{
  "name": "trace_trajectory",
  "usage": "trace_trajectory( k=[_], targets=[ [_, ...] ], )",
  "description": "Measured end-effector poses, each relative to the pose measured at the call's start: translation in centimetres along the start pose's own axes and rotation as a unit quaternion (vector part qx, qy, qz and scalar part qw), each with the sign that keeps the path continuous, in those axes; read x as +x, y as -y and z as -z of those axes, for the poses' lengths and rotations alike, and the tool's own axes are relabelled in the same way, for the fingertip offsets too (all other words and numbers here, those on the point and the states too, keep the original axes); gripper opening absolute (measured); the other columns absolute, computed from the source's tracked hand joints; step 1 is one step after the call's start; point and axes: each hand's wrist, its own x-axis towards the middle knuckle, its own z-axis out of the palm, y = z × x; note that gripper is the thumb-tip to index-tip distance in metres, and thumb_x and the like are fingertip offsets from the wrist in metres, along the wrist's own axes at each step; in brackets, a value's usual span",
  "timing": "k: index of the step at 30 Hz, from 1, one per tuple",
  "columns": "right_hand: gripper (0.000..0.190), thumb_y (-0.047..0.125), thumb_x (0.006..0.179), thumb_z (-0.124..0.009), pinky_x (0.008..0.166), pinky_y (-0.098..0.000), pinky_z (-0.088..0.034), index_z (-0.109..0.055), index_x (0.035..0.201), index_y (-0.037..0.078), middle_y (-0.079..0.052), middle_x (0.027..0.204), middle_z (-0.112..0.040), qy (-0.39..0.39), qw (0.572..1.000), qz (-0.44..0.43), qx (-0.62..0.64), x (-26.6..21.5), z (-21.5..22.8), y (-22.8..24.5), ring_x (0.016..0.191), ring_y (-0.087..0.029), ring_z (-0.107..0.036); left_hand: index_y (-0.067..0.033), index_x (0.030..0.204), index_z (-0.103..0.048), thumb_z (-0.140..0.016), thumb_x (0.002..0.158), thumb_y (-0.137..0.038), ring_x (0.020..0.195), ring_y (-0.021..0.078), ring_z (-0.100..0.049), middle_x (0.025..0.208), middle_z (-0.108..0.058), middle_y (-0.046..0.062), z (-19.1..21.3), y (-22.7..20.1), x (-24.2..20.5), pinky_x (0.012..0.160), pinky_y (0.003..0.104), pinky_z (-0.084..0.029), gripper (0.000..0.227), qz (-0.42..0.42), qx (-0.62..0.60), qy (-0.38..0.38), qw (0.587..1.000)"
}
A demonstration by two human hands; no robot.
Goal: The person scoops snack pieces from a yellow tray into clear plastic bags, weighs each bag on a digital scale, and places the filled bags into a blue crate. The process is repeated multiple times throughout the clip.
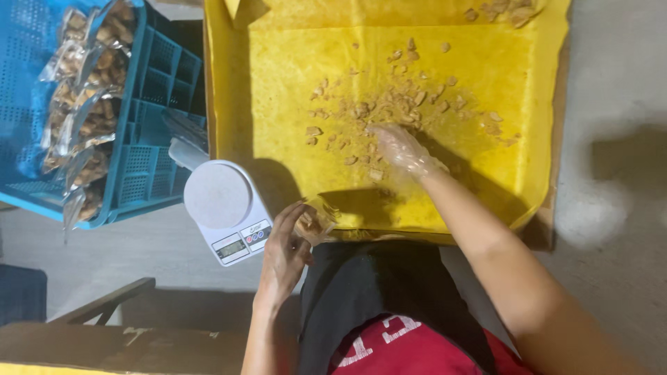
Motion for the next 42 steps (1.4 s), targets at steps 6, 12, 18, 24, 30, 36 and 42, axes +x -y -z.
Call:
trace_trajectory(
  k=[6,12,18,24,30,36,42],
  targets=[
    [0.046,0.022,0.099,-0.057,0.102,-0.0404,-0.047,-0.052,0.143,0.011,-0.016,0.131,-0.058,-0.009,0.991,-0.121,-0.050,3.7,-0.8,4.6,0.116,-0.027,-0.058,-0.0030,0.143,-0.047,-0.054,0.083,0.014,0.069,0.0133,-0.069,0.155,-0.040,0.011,0.2,1.8,0.2,0.057,0.026,-0.065,0.063,0.046,-0.059,0.039,0.996],
    [0.041,0.016,0.097,-0.061,0.095,-0.0341,-0.055,-0.056,0.138,0.014,-0.013,0.125,-0.064,-0.037,0.946,-0.233,0.223,0.9,2.3,4.8,0.108,-0.022,-0.064,-0.0009,0.144,-0.047,-0.049,0.079,0.017,0.069,0.0160,-0.068,0.156,-0.041,0.012,1.3,2.7,0.4,0.058,0.027,-0.063,0.067,0.030,-0.096,0.034,0.994],
    [0.039,0.017,0.093,-0.069,0.092,-0.0326,-0.057,-0.059,0.131,0.015,-0.002,0.121,-0.065,-0.058,0.843,-0.217,0.489,-3.0,4.7,-4.1,0.109,-0.019,-0.066,-0.0028,0.144,-0.046,-0.050,0.078,0.016,0.073,0.0179,-0.069,0.155,-0.042,0.012,1.7,3.0,1.7,0.060,0.028,-0.064,0.069,0.018,-0.083,0.043,0.995],
    [0.046,0.027,0.101,-0.074,0.089,-0.0420,-0.059,-0.051,0.137,0.010,-0.011,0.111,-0.060,-0.177,0.669,-0.181,0.699,-7.9,6.1,-14.4,0.101,-0.026,-0.062,-0.0049,0.147,-0.043,-0.050,0.082,0.014,0.073,0.0209,-0.071,0.157,-0.038,0.012,1.8,3.2,3.5,0.061,0.028,-0.066,0.068,0.029,-0.062,0.035,0.997],
    [0.045,0.008,0.090,-0.070,0.094,-0.0403,-0.060,-0.056,0.133,0.009,-0.009,0.113,-0.069,-0.150,0.786,-0.273,0.534,-11.7,5.8,-15.9,0.102,-0.023,-0.067,0.0000,0.148,-0.042,-0.049,0.078,0.013,0.080,0.0229,-0.071,0.154,-0.042,0.017,1.7,3.2,5.5,0.062,0.032,-0.067,0.071,-0.019,-0.082,0.032,0.996],
    [0.038,0.021,0.097,-0.065,0.088,-0.0423,-0.051,-0.061,0.131,0.005,-0.010,0.125,-0.064,-0.096,0.982,-0.104,0.122,-11.0,-1.7,-15.7,0.101,-0.020,-0.060,-0.0011,0.149,-0.039,-0.048,0.080,0.009,0.071,0.0224,-0.071,0.149,-0.046,0.026,1.6,3.5,6.4,0.061,0.033,-0.067,0.070,-0.005,-0.084,0.020,0.996],
    [0.039,0.031,0.114,-0.053,0.073,-0.0361,-0.055,-0.067,0.107,-0.004,-0.012,0.086,-0.061,-0.126,0.929,-0.305,0.170,-9.8,-10.3,-13.0,0.077,-0.022,-0.060,-0.0023,0.151,-0.040,-0.050,0.082,0.009,0.070,0.0216,-0.070,0.142,-0.054,0.027,1.1,4.1,6.8,0.061,0.032,-0.065,0.071,0.015,-0.073,0.017,0.997]
  ],
)
